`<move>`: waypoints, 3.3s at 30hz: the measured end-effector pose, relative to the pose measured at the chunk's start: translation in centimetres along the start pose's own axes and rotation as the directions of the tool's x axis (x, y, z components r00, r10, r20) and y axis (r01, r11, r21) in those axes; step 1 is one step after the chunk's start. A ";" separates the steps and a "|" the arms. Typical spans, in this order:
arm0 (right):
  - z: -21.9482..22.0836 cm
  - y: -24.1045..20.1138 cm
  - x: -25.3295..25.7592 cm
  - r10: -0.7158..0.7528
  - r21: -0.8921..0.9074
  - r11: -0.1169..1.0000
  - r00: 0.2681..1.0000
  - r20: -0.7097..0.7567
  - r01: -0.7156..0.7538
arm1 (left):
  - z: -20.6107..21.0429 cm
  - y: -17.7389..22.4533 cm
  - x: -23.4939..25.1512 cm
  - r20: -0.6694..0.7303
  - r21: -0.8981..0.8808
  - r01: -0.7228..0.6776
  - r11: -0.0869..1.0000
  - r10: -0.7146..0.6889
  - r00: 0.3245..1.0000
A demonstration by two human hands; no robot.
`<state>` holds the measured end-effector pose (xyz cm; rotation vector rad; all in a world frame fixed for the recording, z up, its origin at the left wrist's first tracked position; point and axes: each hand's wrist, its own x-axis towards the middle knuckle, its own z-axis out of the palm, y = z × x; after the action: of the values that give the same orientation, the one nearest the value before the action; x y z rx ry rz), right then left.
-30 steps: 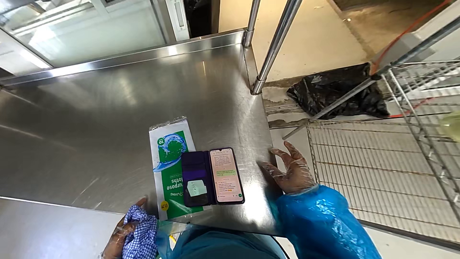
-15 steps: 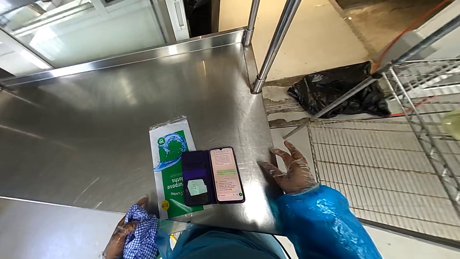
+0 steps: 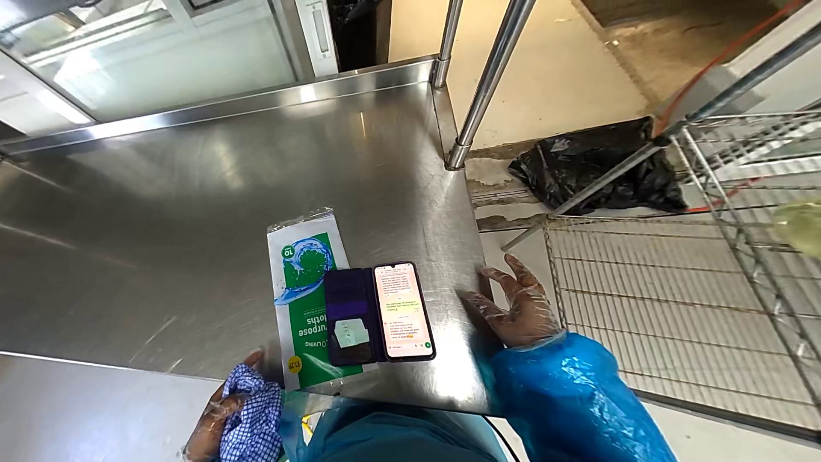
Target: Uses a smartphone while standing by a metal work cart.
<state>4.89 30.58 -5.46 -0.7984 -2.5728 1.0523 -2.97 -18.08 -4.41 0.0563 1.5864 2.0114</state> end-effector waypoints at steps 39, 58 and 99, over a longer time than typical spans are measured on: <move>-1.0 -0.9 -2.6 0.028 -0.021 0.999 1.000 0.002 -0.028 | 0.0 -0.2 -0.3 -0.027 0.035 -0.047 0.998 0.048 0.999; -1.0 -2.3 -3.3 0.012 -0.060 0.998 1.000 0.026 -0.011 | -0.2 -0.4 -0.2 -0.015 -0.003 -0.050 0.999 0.050 0.999; 0.2 -3.4 -4.2 -0.082 -0.133 0.986 0.986 0.142 0.101 | -0.2 -0.5 -0.3 -0.046 0.047 -0.061 0.997 0.063 0.997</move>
<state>6.97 26.05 -3.26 -0.6527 -2.7954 0.9382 -2.63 -18.32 -4.84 0.0766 1.6791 2.0378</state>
